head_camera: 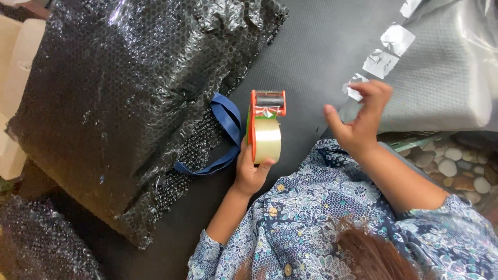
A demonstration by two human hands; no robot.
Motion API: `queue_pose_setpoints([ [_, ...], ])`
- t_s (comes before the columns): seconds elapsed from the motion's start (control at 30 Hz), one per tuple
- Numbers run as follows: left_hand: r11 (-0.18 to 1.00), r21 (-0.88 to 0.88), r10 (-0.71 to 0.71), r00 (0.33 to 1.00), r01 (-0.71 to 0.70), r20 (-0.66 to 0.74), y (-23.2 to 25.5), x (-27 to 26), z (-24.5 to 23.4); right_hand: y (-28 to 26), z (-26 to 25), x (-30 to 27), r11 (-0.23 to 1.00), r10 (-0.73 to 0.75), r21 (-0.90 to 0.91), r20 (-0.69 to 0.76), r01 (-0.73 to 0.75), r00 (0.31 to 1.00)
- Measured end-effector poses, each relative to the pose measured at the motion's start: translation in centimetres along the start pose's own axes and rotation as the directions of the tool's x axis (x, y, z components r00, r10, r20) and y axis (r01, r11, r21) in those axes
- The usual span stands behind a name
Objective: Wrapping an item in black bubble wrap and securing it with tape
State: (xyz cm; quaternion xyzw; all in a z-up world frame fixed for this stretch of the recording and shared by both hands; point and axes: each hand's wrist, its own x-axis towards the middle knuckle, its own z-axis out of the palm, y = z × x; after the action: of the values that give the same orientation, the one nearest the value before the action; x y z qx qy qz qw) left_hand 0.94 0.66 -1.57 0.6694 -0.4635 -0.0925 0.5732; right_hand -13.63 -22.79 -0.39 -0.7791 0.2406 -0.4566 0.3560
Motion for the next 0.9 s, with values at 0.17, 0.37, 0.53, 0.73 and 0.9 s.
queue_pose_setpoints([
  [0.17,0.989,0.093,0.119,0.993,-0.118,-0.006,-1.4,-0.4,0.7,-3.1,2.2,4.8,0.972,-0.230,-0.003,0.196,0.235,0.953],
  [0.37,0.978,0.146,0.154,0.988,-0.151,-0.004,-1.4,-0.8,1.5,-3.4,5.0,6.1,0.952,-0.304,0.066,0.345,0.300,0.888],
  [0.53,0.974,0.156,0.165,0.986,-0.163,0.000,-0.8,-0.3,1.4,-2.9,5.5,4.8,0.976,-0.176,0.183,0.361,0.115,0.916],
  [0.73,0.978,0.156,0.136,0.990,-0.139,0.029,-2.9,-0.8,1.3,-2.5,5.7,2.1,0.883,-0.407,-0.113,0.297,0.455,0.864],
  [0.9,0.986,0.141,0.084,0.994,-0.094,0.072,-3.4,-1.0,1.1,-4.7,4.8,2.3,0.864,-0.428,-0.103,0.365,0.493,0.827],
])
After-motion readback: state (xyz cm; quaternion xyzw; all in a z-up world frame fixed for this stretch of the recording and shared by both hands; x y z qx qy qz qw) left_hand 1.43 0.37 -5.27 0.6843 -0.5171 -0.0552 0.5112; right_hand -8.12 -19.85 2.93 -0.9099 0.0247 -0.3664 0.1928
